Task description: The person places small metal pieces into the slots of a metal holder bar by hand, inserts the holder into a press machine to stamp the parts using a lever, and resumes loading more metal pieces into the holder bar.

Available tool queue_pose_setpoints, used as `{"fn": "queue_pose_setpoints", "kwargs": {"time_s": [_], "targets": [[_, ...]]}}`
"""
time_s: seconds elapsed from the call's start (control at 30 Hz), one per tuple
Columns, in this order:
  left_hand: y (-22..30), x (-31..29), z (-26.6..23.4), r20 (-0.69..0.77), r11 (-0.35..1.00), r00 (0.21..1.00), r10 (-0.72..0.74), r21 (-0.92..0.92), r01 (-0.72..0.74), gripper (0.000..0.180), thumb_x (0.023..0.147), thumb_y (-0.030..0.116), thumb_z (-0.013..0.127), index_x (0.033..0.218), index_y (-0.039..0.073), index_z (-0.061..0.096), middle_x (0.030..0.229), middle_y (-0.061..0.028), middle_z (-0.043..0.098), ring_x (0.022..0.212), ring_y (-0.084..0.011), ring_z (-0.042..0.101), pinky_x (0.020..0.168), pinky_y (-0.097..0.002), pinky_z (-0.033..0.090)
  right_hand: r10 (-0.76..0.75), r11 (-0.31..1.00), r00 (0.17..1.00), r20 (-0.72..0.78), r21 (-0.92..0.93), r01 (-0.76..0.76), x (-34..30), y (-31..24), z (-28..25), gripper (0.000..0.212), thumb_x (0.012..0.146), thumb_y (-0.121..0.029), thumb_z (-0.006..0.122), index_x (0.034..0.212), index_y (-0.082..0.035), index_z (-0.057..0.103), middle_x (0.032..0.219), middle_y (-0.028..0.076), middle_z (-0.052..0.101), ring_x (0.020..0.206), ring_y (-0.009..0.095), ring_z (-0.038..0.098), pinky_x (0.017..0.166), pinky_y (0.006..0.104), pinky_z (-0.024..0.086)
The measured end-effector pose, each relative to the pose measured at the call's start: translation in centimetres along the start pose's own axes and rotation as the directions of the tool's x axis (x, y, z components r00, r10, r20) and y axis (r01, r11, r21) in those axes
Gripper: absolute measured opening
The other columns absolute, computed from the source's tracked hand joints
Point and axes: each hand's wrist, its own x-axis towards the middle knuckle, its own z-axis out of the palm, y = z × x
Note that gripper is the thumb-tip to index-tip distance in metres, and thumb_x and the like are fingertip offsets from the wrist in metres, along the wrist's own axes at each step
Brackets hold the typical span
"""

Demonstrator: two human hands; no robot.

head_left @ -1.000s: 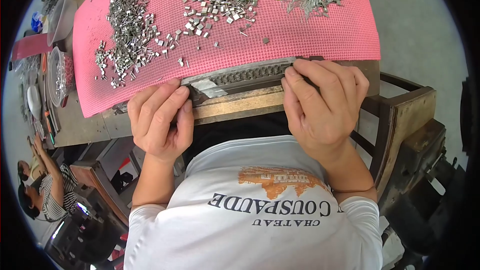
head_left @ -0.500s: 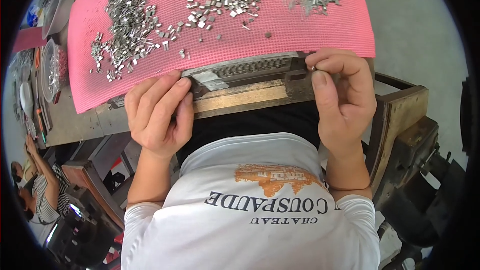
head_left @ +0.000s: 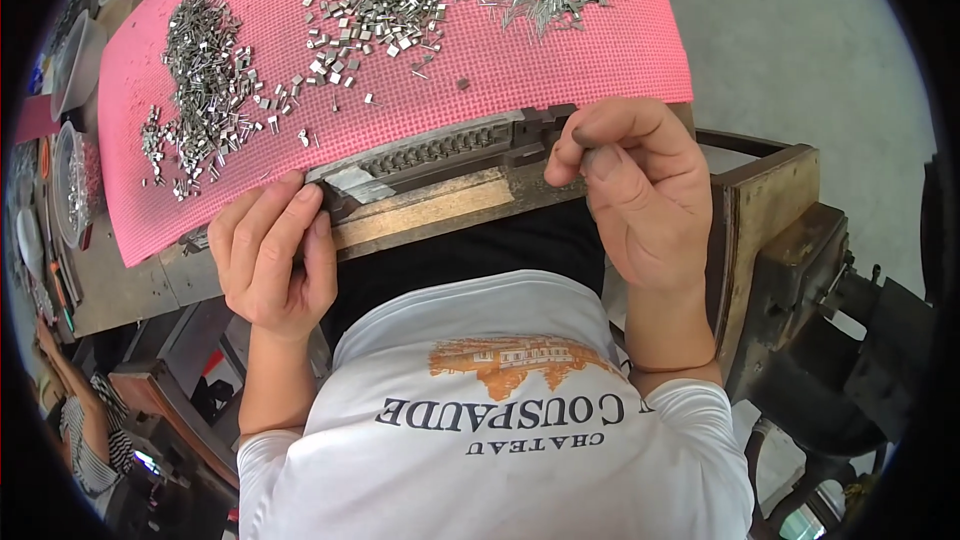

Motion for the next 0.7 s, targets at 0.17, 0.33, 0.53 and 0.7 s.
{"fn": "queue_pose_setpoints", "kwargs": {"time_s": [0.17, 0.33, 0.53, 0.7], "targets": [[0.08, 0.03, 0.16, -0.004, 1.0, 1.0, 0.004, 0.006, -0.004, 0.03, 0.075, -0.004, 0.078, 0.104, 0.002, 0.078, 0.105, -0.0134, 0.077, 0.094, -0.0298, 0.067, 0.085, -0.0365, 0.053, 0.038, 0.999, 0.999, 0.013, 0.027, -0.039, -0.18, -0.28, -0.34, 0.017, 0.099, 0.002, 0.066, 0.116, 0.004, 0.064, 0.104, 0.013, 0.072, 0.096, 0.019, 0.072, 0.088, 0.0326, 0.06], [0.07, 0.04, 0.21, -0.006, 1.0, 1.0, 0.011, 0.015, -0.011, 0.03, 0.074, -0.003, 0.078, 0.104, 0.002, 0.078, 0.105, -0.0135, 0.077, 0.093, -0.0295, 0.068, 0.085, -0.0363, 0.052, -0.004, 1.0, 0.999, 0.053, -0.022, 0.005, -0.03, 0.09, -0.73, 0.017, 0.099, 0.003, 0.065, 0.116, 0.005, 0.063, 0.103, 0.014, 0.072, 0.096, 0.02, 0.072, 0.088, 0.0334, 0.06], [0.04, 0.06, 0.25, -0.006, 1.0, 1.0, 0.02, 0.009, -0.02, 0.031, 0.074, -0.002, 0.079, 0.105, 0.003, 0.078, 0.104, -0.0133, 0.076, 0.092, -0.0291, 0.068, 0.084, -0.0367, 0.052, -0.04, 0.998, 0.996, 0.084, -0.049, 0.044, 0.33, 0.22, -0.9, 0.018, 0.099, 0.002, 0.064, 0.117, 0.004, 0.06, 0.102, 0.015, 0.072, 0.094, 0.019, 0.07, 0.088, 0.0337, 0.059], [0.01, 0.01, 0.27, -0.005, 1.0, 1.0, 0.025, 0.008, -0.025, 0.032, 0.074, -0.002, 0.079, 0.106, 0.003, 0.077, 0.105, -0.0133, 0.076, 0.092, -0.0294, 0.068, 0.085, -0.0373, 0.052, -0.052, 0.998, 0.99, 0.131, -0.038, 0.057, 0.47, 0.35, -0.93, 0.013, 0.1, 0.002, 0.064, 0.113, 0.003, 0.06, 0.102, 0.016, 0.072, 0.094, 0.019, 0.071, 0.087, 0.0336, 0.059]]}}
